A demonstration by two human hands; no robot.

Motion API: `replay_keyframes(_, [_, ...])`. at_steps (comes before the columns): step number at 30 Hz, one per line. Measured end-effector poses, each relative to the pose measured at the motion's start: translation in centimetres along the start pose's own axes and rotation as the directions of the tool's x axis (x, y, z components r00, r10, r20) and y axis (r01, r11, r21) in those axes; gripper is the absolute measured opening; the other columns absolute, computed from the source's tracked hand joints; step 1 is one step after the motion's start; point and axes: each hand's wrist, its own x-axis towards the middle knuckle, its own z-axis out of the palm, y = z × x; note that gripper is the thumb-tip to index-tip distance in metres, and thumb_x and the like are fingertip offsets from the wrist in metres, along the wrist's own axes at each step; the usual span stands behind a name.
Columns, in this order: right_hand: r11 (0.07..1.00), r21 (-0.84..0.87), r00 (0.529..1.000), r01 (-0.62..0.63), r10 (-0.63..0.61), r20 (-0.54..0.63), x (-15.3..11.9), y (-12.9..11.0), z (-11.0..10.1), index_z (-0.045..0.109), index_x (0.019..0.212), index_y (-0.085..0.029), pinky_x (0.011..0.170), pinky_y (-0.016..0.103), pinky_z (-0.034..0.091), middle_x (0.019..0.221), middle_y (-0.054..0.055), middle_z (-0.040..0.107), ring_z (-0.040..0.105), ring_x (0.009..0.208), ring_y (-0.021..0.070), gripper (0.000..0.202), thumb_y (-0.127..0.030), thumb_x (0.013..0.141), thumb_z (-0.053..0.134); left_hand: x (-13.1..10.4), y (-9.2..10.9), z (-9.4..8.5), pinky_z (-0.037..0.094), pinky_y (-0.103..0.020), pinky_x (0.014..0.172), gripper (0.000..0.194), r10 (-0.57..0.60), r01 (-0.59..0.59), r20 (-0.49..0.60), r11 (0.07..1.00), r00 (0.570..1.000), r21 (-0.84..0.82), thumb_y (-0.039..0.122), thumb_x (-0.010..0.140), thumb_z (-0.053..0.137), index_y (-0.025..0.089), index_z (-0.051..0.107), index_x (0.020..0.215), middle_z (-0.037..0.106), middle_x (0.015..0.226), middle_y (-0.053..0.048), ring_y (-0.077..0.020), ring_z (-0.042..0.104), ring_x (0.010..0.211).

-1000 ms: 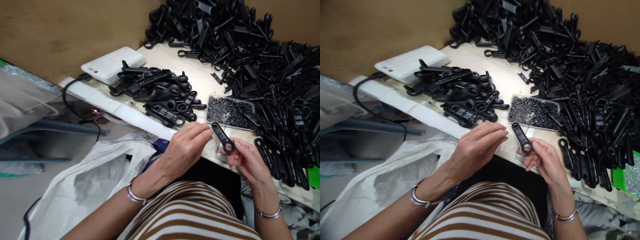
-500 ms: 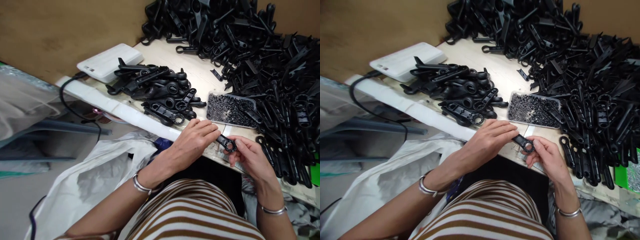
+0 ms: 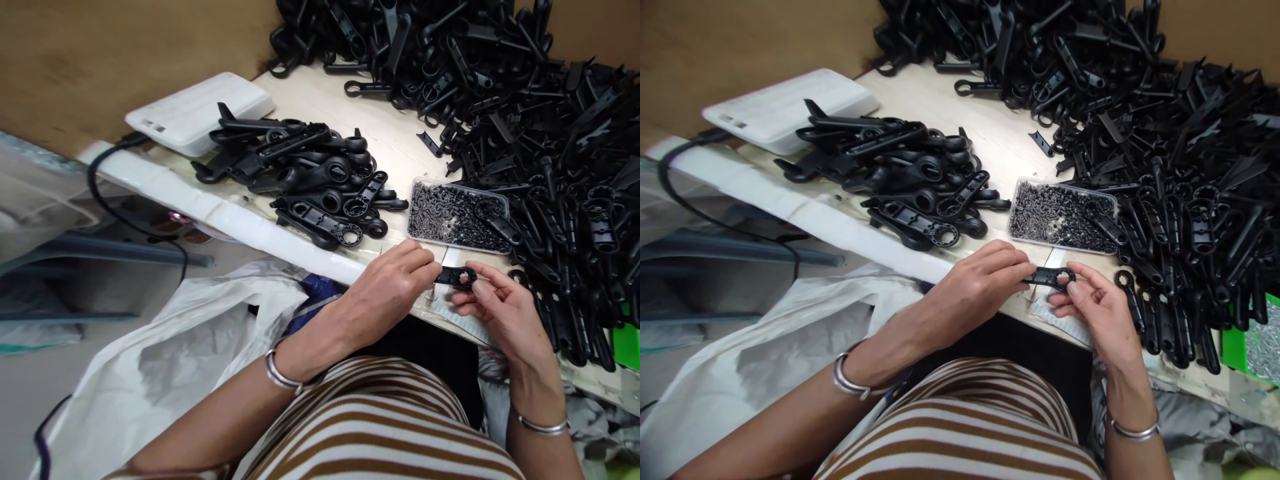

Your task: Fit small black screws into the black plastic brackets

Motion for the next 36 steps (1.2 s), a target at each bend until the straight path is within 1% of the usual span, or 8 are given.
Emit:
replay_keyframes(7, [0.996,0.086,0.998,-0.019,0.024,-0.05,0.1,0.0,0.8,0.069,0.106,-0.02,0.066,0.029,0.064,0.087,0.003,0.073,0.074,0.074,0.0188,0.044,-0.03,0.067,0.087,-0.1,0.5,0.4,0.05,-0.029,0.08,0.013,-0.02,0.019,-0.039,0.999,0.999,-0.037,0.013,0.095,0.051,0.013,0.063,0.089,0.063,0.089,-0.007,-0.018,0.054,0.088])
replay_keyframes(11, [0.998,0.063,0.997,-0.013,0.017,-0.07,0.1,0.0,1.0,0.072,0.101,-0.018,0.066,0.027,0.063,0.078,0.002,0.073,0.072,0.066,0.016,0.042,-0.03,0.065,0.088,-0.1,0.6,0.3,0.05,-0.029,0.081,0.011,-0.021,0.019,-0.044,0.998,0.999,-0.06,0.012,0.093,0.054,0.012,0.063,0.088,0.063,0.089,-0.007,-0.018,0.054,0.088])
replay_keyframes(19, [0.994,-0.097,0.991,-0.049,0.061,0.122,0.3,-0.9,-0.6,0.073,0.107,-0.015,0.06,0.03,0.059,0.064,0.003,0.07,0.067,0.058,0.0157,0.042,-0.034,0.071,0.083,-0.2,0.3,0.2,0.05,-0.027,0.078,0.008,0.009,-0.014,-0.046,0.992,0.999,-0.127,0.009,0.091,0.056,0.012,0.063,0.091,0.064,0.092,-0.007,-0.0165,0.054,0.088])
replay_keyframes(27, [0.994,-0.082,0.991,-0.069,0.078,0.11,0.7,-0.6,-0.5,0.073,0.107,-0.017,0.062,0.03,0.059,0.074,0.004,0.072,0.068,0.062,0.0156,0.045,-0.035,0.068,0.085,-0.2,0.2,0.3,0.049,-0.026,0.078,0.011,-0.022,0.022,0.006,0.992,1.0,-0.126,0.009,0.093,0.053,0.013,0.063,0.09,0.063,0.092,-0.006,-0.0169,0.053,0.089])
replay_keyframes(29, [0.987,-0.149,0.994,-0.054,0.068,0.087,0.6,-0.5,-0.7,0.068,0.117,-0.016,0.064,0.032,0.059,0.076,0.005,0.073,0.069,0.065,0.0173,0.053,-0.039,0.07,0.083,0.0,0.2,0.2,0.049,-0.027,0.078,0.013,-0.045,0.05,0.048,0.992,0.998,-0.113,0.009,0.094,0.051,0.013,0.062,0.091,0.062,0.092,-0.006,-0.0172,0.052,0.091])
replay_keyframes(32, [0.928,-0.372,0.999,-0.001,0.017,0.039,0.3,-0.8,-1.5,0.059,0.131,-0.015,0.063,0.032,0.056,0.073,0.004,0.072,0.068,0.063,0.0178,0.065,-0.046,0.076,0.076,0.4,0.2,0.2,0.049,-0.029,0.078,0.011,-0.068,0.078,0.147,0.995,0.987,-0.059,0.01,0.094,0.051,0.014,0.061,0.09,0.061,0.093,-0.006,-0.0183,0.053,0.093])
replay_keyframes(34, [0.822,-0.568,0.999,0.038,-0.039,0.01,0.1,-1.4,-2.0,0.061,0.128,-0.015,0.06,0.031,0.052,0.065,0.002,0.069,0.064,0.057,0.0169,0.059,-0.05,0.081,0.069,0.6,0.2,0.1,0.048,-0.03,0.079,0.007,-0.057,0.064,0.203,0.998,0.978,-0.026,0.011,0.092,0.055,0.014,0.06,0.089,0.061,0.093,-0.006,-0.0188,0.053,0.094])
replay_keyframes(36, [0.68,-0.729,0.993,0.081,-0.121,-0.002,0.1,-2.2,-2.2,0.068,0.116,-0.017,0.057,0.03,0.048,0.058,0.001,0.065,0.06,0.052,0.0165,0.045,-0.05,0.086,0.062,0.9,0.0,-0.1,0.047,-0.031,0.08,0.004,-0.032,0.034,0.21,0.999,0.977,-0.006,0.015,0.091,0.058,0.014,0.061,0.089,0.062,0.092,-0.005,-0.0187,0.054,0.092])
